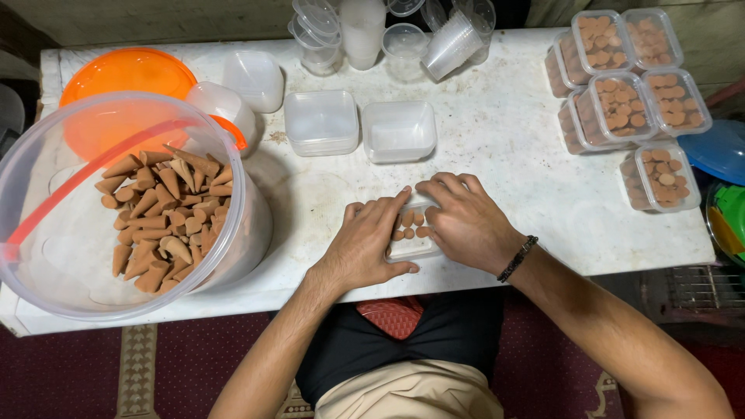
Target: The person places incense cones into a small plastic container and then presses a lid onto the container.
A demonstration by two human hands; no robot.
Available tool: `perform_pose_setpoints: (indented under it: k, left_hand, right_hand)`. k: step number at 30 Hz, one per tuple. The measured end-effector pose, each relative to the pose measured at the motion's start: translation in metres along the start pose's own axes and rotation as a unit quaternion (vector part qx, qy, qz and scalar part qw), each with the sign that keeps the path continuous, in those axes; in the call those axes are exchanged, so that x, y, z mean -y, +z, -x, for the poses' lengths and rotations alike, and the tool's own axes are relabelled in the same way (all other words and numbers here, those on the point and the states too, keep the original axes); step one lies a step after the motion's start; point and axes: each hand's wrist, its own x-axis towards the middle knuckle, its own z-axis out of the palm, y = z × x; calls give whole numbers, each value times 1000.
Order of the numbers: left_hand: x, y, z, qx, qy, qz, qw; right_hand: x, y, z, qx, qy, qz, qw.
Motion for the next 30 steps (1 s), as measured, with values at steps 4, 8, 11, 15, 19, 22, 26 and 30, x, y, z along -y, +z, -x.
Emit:
perform_pose_setpoints:
  k: [4, 8, 11, 15, 19, 22, 26, 30]
  left_hand:
    - [1, 1, 0, 1, -2, 0, 1000]
    - [1, 2, -1, -3, -2, 6, 1000]
    - [3, 3, 0, -7, -2, 5, 1000]
    - [4, 4, 0, -5, 3, 4, 1000]
    - [3, 3, 1, -7, 3, 4, 1000]
    - [3, 3, 1, -3, -1, 8, 1000]
    - [5, 5, 1, -7, 0, 14, 1000]
    - [3, 3, 0, -2, 0, 10, 1000]
  right_hand:
    - [2, 5, -5, 3, -4, 19, 1000]
    - [5, 10, -11, 29, -1, -5, 1000]
    - [5, 13, -12, 28, 5, -21, 999]
    - [5, 14, -11, 28, 15, -39, 999]
    - [5, 12, -10, 24, 1, -32, 999]
    - [5, 9, -10, 21, -8, -14, 1000]
    - [6, 5, -7, -7, -23, -11, 1000]
    - [6, 1, -4, -23, -17, 4, 1000]
